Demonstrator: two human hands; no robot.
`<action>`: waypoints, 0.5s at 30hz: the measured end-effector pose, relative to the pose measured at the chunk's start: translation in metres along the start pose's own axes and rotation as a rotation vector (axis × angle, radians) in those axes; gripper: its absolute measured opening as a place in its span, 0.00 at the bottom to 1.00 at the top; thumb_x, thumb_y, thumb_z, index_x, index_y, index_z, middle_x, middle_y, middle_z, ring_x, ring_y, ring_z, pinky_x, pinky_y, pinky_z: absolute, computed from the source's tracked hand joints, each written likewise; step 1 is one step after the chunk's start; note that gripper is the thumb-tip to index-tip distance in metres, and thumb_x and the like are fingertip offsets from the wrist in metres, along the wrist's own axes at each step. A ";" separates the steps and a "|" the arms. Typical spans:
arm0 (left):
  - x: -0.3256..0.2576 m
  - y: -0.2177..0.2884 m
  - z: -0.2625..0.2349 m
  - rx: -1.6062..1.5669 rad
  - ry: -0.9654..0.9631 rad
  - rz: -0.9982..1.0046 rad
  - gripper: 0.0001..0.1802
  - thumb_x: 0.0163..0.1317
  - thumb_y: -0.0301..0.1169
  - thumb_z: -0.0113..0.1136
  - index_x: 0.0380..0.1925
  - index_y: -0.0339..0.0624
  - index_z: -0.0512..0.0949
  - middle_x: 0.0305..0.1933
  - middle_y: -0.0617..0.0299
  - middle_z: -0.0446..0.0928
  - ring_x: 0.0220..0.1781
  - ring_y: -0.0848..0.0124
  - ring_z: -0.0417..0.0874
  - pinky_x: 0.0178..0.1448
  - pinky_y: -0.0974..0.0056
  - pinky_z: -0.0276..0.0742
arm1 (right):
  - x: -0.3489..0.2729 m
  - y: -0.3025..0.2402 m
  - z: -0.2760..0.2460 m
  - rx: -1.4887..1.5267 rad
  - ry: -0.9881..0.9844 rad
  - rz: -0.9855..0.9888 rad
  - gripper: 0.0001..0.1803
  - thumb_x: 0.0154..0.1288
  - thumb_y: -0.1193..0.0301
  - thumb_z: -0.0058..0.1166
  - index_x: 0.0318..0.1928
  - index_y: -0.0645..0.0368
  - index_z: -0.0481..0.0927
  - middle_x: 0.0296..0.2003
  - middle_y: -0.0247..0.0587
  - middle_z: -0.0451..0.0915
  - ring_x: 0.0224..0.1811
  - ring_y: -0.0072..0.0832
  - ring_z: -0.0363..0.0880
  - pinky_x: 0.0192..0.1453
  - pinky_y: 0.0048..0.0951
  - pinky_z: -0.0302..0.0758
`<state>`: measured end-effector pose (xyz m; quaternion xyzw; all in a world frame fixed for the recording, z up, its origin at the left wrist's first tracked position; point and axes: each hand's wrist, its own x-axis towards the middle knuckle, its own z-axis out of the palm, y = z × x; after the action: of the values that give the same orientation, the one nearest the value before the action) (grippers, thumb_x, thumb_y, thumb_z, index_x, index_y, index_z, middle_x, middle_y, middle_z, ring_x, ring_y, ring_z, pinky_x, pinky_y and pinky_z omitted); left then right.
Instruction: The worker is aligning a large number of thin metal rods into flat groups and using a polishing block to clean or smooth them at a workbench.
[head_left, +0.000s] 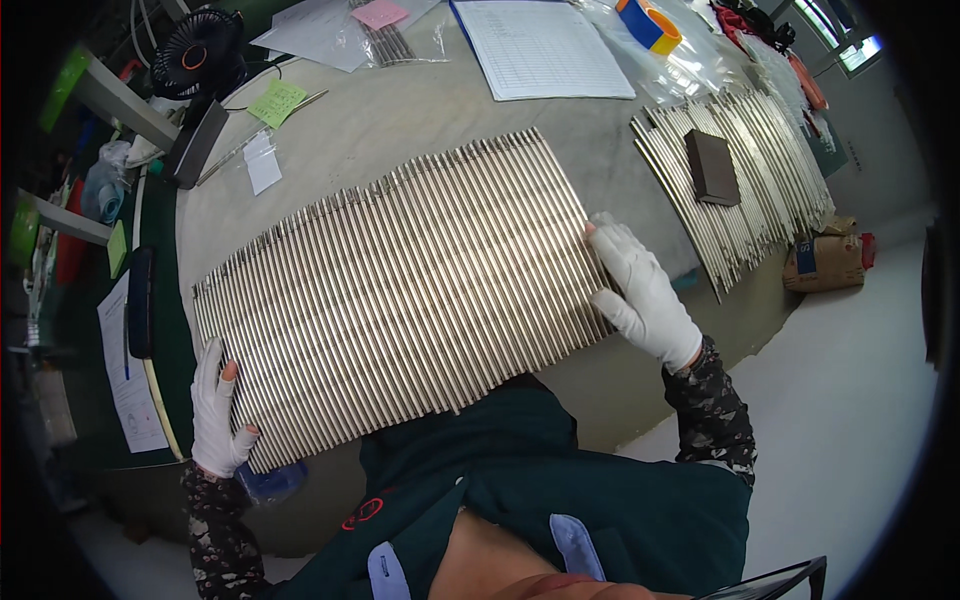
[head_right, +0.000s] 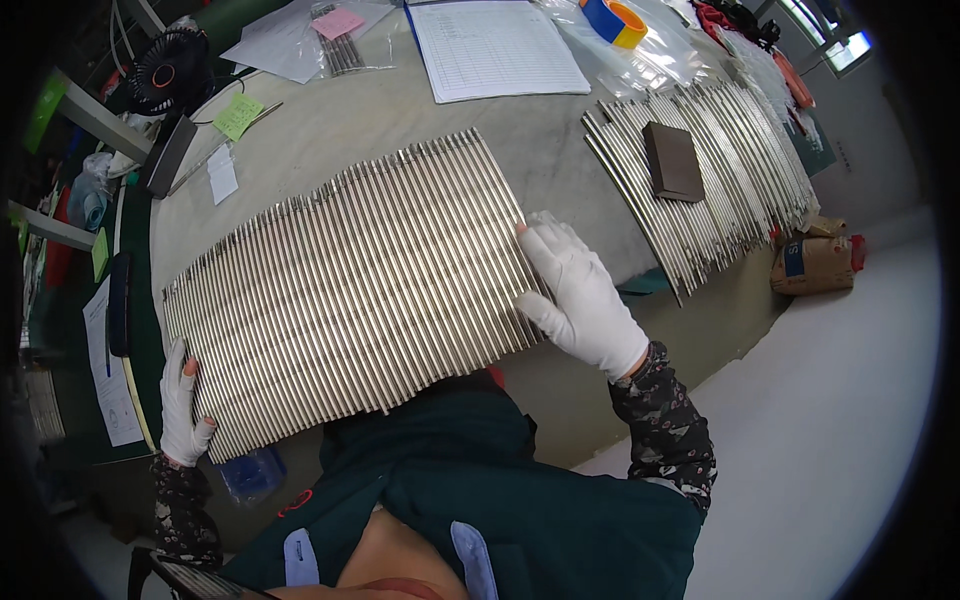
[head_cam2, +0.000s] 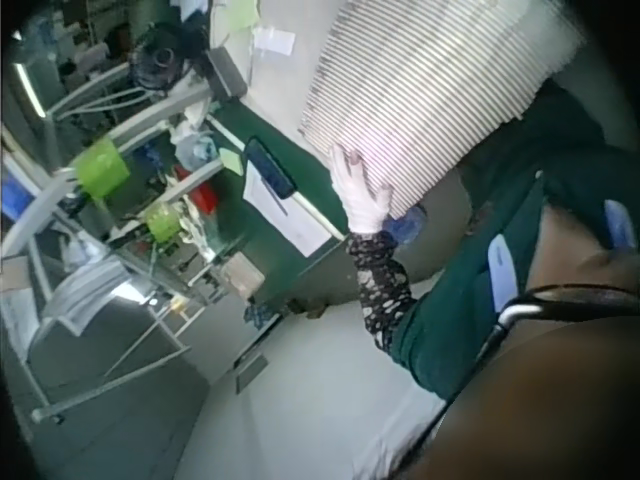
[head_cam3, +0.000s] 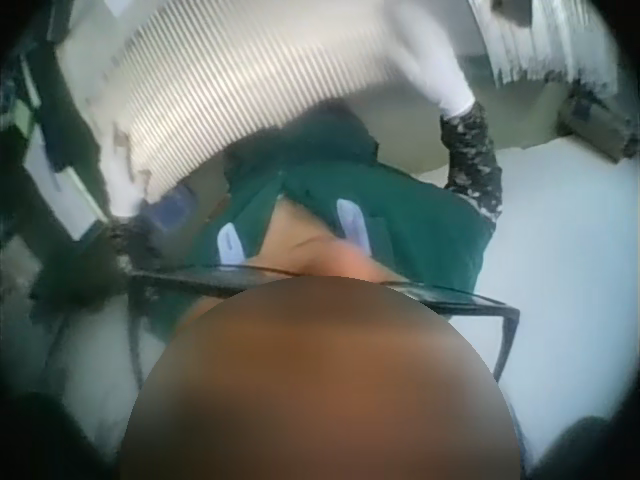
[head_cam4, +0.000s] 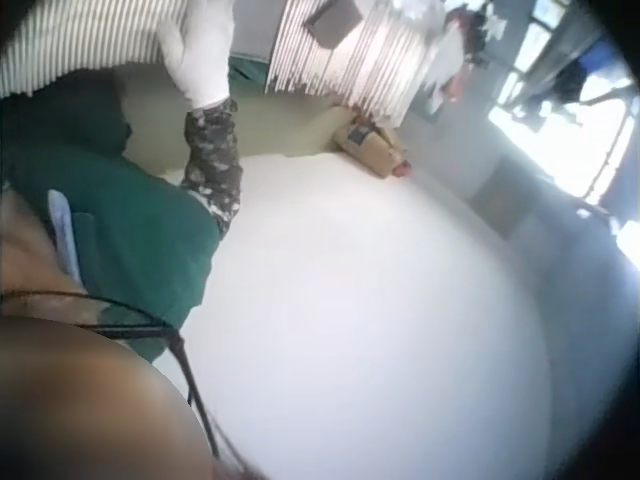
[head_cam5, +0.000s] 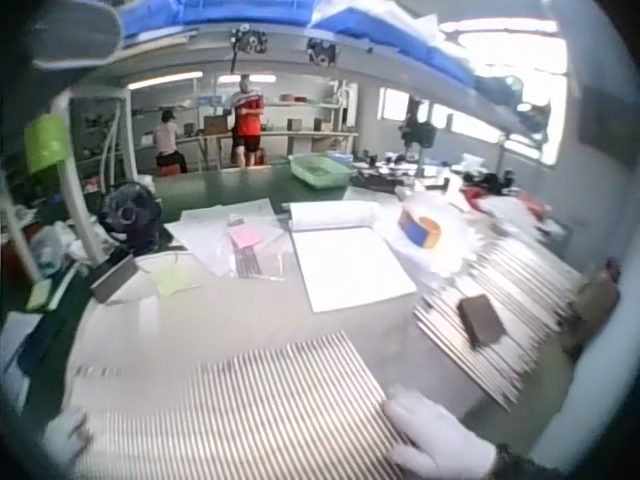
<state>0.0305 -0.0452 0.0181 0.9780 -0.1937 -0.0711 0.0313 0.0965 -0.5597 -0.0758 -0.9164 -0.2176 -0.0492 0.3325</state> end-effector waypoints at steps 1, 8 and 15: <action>-0.001 -0.001 0.001 -0.005 0.010 -0.006 0.43 0.60 0.68 0.33 0.71 0.61 0.48 0.72 0.42 0.49 0.73 0.45 0.51 0.71 0.45 0.48 | -0.001 0.007 -0.005 0.237 0.040 0.054 0.33 0.65 0.55 0.45 0.61 0.68 0.64 0.56 0.63 0.69 0.63 0.54 0.63 0.68 0.42 0.59; 0.000 -0.002 0.004 0.015 0.021 0.000 0.43 0.60 0.68 0.31 0.71 0.62 0.47 0.72 0.42 0.49 0.73 0.46 0.52 0.71 0.45 0.48 | -0.017 0.014 -0.003 -0.072 0.150 -0.002 0.19 0.47 0.76 0.60 0.44 0.61 0.78 0.45 0.42 0.77 0.49 0.41 0.74 0.53 0.38 0.72; -0.002 -0.001 0.004 0.028 0.024 -0.004 0.42 0.60 0.68 0.31 0.71 0.62 0.47 0.72 0.43 0.49 0.73 0.47 0.51 0.71 0.46 0.48 | -0.020 0.011 -0.006 -0.060 0.139 -0.032 0.19 0.45 0.75 0.61 0.43 0.61 0.78 0.45 0.41 0.77 0.50 0.39 0.73 0.54 0.37 0.71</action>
<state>0.0286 -0.0439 0.0144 0.9795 -0.1924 -0.0565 0.0199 0.0841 -0.5783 -0.0827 -0.9166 -0.2071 -0.1244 0.3184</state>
